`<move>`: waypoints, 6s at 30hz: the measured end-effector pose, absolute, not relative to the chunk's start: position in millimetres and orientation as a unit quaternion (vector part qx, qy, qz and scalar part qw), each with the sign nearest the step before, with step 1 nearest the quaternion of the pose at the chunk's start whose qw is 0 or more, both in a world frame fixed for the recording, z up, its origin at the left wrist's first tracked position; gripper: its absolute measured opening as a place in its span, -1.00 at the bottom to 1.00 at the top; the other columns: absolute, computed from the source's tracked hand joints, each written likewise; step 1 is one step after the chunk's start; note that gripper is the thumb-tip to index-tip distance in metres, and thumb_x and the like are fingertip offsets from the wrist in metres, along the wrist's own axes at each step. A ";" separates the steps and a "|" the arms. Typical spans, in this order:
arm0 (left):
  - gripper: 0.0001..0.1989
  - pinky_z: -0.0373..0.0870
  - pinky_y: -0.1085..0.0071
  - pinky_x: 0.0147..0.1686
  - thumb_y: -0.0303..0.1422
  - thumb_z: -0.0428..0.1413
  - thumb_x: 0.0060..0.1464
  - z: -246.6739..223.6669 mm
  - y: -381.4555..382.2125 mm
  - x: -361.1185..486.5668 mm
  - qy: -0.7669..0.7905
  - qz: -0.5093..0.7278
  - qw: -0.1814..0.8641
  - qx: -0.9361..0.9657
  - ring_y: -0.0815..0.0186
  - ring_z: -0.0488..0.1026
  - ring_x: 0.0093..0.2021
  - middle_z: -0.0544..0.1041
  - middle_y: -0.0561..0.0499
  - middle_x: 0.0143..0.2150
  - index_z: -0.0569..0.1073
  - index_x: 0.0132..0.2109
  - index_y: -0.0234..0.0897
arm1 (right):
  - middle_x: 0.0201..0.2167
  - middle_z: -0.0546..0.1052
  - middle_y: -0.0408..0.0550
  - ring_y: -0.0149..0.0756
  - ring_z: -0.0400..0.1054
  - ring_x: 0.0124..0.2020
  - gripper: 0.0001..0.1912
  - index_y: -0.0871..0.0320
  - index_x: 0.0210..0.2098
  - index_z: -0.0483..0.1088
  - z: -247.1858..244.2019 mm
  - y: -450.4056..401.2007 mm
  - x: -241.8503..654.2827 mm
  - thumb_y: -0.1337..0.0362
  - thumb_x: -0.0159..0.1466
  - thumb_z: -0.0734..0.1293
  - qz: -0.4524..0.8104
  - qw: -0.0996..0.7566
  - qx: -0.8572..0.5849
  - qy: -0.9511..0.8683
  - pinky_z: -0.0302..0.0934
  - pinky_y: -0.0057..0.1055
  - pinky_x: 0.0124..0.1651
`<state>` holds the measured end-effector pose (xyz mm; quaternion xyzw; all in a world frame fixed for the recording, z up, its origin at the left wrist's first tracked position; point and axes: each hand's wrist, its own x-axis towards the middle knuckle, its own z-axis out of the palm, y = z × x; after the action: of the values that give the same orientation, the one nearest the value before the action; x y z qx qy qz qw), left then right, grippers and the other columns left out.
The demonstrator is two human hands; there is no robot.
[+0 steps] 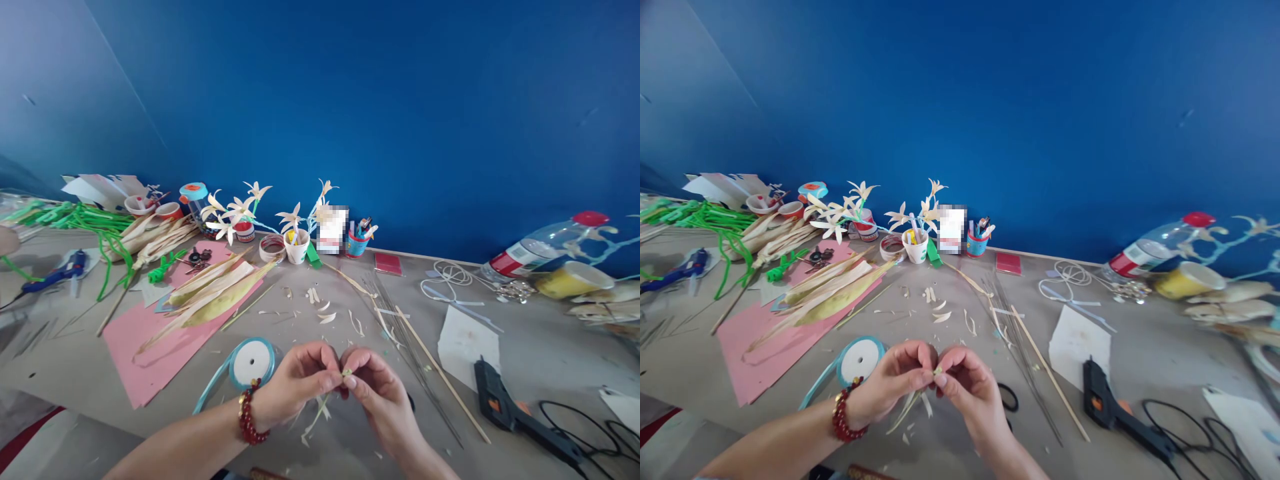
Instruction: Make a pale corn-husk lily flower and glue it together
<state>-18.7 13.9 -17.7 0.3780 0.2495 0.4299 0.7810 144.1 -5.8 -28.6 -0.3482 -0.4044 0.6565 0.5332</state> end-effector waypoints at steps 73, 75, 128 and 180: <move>-0.71 0.22 0.50 -0.41 -0.26 0.40 -0.17 -23.0 19.3 -22.0 0.232 0.356 0.837 0.345 0.42 0.38 -0.47 0.45 0.04 -0.51 0.50 -0.44 -0.37 | -0.49 0.39 -0.19 -0.40 0.35 -0.48 -0.88 0.10 -0.40 0.53 -38.8 -1.9 149.8 0.24 0.14 0.52 0.691 0.512 -0.296 -0.415 0.30 -0.46 -0.41; -0.70 0.22 0.50 -0.41 -0.25 0.40 -0.18 -23.1 19.4 -22.4 0.232 0.353 0.838 0.345 0.42 0.38 -0.48 0.44 0.04 -0.52 0.50 -0.45 -0.37 | -0.49 0.40 -0.19 -0.38 0.36 -0.49 -0.87 0.11 -0.41 0.52 -37.9 -2.1 150.3 0.23 0.13 0.53 0.690 0.509 -0.300 -0.417 0.30 -0.44 -0.41; -0.75 0.19 0.45 -0.31 -0.28 0.28 0.05 -24.0 33.1 -25.5 0.280 0.485 0.753 0.345 0.40 0.27 -0.43 0.39 0.07 -0.51 0.40 -0.42 -0.31 | -0.48 0.39 -0.14 -0.32 0.24 -0.44 -0.71 0.08 -0.53 0.17 -3.2 5.4 215.8 0.28 0.21 0.37 0.330 0.632 -0.490 -0.503 0.13 -0.41 -0.36; -0.81 0.14 0.46 -0.36 -0.33 0.27 0.05 -32.1 33.7 -22.3 0.305 0.474 0.748 0.351 0.41 0.29 -0.44 0.40 0.07 -0.51 0.43 -0.40 -0.32 | -0.48 0.56 0.00 -0.23 0.31 -0.68 -0.62 0.03 -0.36 0.52 -4.2 -36.1 331.8 -0.10 -0.02 0.49 0.429 0.559 -0.551 -0.447 0.30 -0.24 -0.60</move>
<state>-22.3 33.7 -32.1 0.3510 0.3049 0.4741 0.7477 331.8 -36.1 -4.2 -0.5514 -0.4467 0.4288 0.5591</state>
